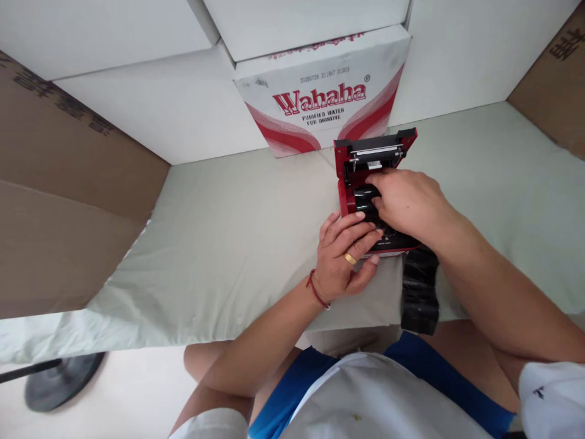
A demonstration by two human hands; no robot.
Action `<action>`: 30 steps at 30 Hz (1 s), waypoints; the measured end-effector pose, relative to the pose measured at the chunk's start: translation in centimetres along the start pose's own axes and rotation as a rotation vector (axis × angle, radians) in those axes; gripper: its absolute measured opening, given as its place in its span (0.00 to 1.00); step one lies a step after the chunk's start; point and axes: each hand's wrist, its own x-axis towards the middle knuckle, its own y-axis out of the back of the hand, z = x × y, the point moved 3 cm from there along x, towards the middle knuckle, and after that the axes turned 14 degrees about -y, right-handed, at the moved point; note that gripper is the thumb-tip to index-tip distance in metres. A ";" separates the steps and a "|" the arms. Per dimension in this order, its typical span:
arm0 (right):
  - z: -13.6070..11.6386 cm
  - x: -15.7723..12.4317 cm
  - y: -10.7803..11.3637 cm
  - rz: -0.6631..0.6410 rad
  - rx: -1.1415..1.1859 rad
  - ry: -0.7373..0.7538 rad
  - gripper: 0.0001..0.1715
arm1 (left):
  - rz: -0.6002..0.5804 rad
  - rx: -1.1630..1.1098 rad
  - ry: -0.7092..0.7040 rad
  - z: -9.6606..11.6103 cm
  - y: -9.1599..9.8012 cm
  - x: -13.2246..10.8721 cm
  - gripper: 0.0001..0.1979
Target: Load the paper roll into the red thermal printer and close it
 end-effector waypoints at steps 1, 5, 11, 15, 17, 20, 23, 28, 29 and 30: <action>0.1 0.0 0.0 -0.002 0.025 0.012 0.25 | -0.005 0.015 -0.005 0.0 0.0 0.0 0.17; 1.2 -1.5 1.8 0.047 0.373 0.171 0.16 | -0.002 0.075 -0.030 0.4 0.1 0.3 0.15; 4.9 -1.3 5.6 0.664 0.834 0.009 0.20 | 0.021 0.102 -0.063 1.1 0.3 0.7 0.15; 4.3 1.6 3.6 0.523 0.816 0.133 0.22 | 0.038 0.103 -0.093 1.2 0.3 0.8 0.13; 3.7 1.5 2.7 0.490 0.832 0.211 0.22 | 0.037 0.102 -0.106 1.2 0.3 0.9 0.13; 3.6 -0.9 2.0 0.544 0.826 0.284 0.21 | 0.022 0.103 -0.111 1.2 0.2 0.8 0.14; 4.6 -4.0 1.1 0.526 0.792 0.320 0.20 | 0.014 0.097 -0.108 1.1 0.3 0.8 0.17; 5.8 -7.2 -0.8 0.387 0.599 0.375 0.28 | 0.018 0.078 -0.115 1.2 0.4 0.4 0.19; 5.8 -7.5 -1.0 0.390 0.558 0.367 0.26 | 0.009 0.075 -0.110 1.2 0.3 0.2 0.20; 5.7 -7.6 -1.2 0.395 0.519 0.345 0.23 | 0.000 0.072 -0.103 1.2 0.2 0.1 0.21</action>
